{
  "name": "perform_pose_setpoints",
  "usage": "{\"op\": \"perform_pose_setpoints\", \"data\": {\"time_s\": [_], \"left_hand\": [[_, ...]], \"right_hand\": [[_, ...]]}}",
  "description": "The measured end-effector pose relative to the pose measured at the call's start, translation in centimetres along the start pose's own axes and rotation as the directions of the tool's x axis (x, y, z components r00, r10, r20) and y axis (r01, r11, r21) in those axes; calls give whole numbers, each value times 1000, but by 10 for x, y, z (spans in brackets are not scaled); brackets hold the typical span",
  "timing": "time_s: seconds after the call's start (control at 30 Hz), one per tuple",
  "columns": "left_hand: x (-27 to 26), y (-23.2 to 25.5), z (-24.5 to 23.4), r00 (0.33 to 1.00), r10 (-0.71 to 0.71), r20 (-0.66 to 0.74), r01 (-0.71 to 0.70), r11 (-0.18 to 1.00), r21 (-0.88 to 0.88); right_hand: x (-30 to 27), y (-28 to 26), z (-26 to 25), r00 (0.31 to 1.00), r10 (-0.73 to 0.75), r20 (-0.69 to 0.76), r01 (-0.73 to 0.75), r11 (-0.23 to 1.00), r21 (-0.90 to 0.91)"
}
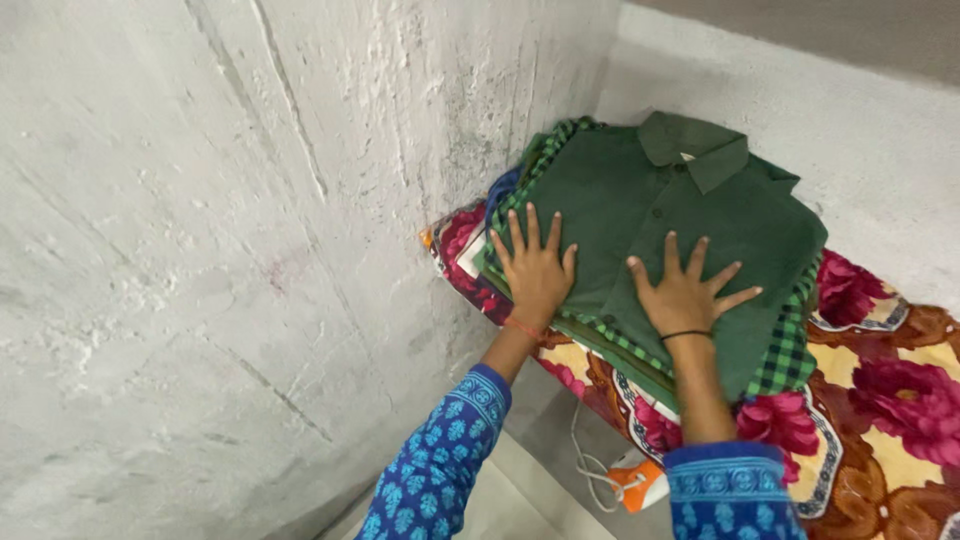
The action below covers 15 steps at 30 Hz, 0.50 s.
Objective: The person folds several shirts and a t-shirt one by one on a bed with a floral sheet. They smooth each item and stack them neatly on the side of the bed.
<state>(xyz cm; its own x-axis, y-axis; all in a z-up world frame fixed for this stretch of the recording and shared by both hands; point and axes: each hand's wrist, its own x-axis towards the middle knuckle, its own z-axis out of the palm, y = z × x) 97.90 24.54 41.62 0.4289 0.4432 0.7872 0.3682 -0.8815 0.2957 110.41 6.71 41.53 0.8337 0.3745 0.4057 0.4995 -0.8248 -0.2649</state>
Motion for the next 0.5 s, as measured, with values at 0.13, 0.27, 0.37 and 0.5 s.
{"op": "perform_pose_setpoints", "data": {"time_s": [0.13,0.27,0.37,0.5], "left_hand": [[-2,-1,-1,999,-44,29,43,999,29],[-17,-3,-6,997,-74,37,72,996,54],[-29,-5,-11,996,-87,31,86,996,22],[-43,-9,-14,996,-88,26,88,996,-1]], "right_hand": [[-72,-8,-6,977,-123,-174,124,992,-5],[-87,-11,-8,953,-158,-258,163,987,-4],[-84,-14,-9,940,-175,-292,180,984,-9],[-90,-12,-7,923,-203,-328,219,976,14]]}}
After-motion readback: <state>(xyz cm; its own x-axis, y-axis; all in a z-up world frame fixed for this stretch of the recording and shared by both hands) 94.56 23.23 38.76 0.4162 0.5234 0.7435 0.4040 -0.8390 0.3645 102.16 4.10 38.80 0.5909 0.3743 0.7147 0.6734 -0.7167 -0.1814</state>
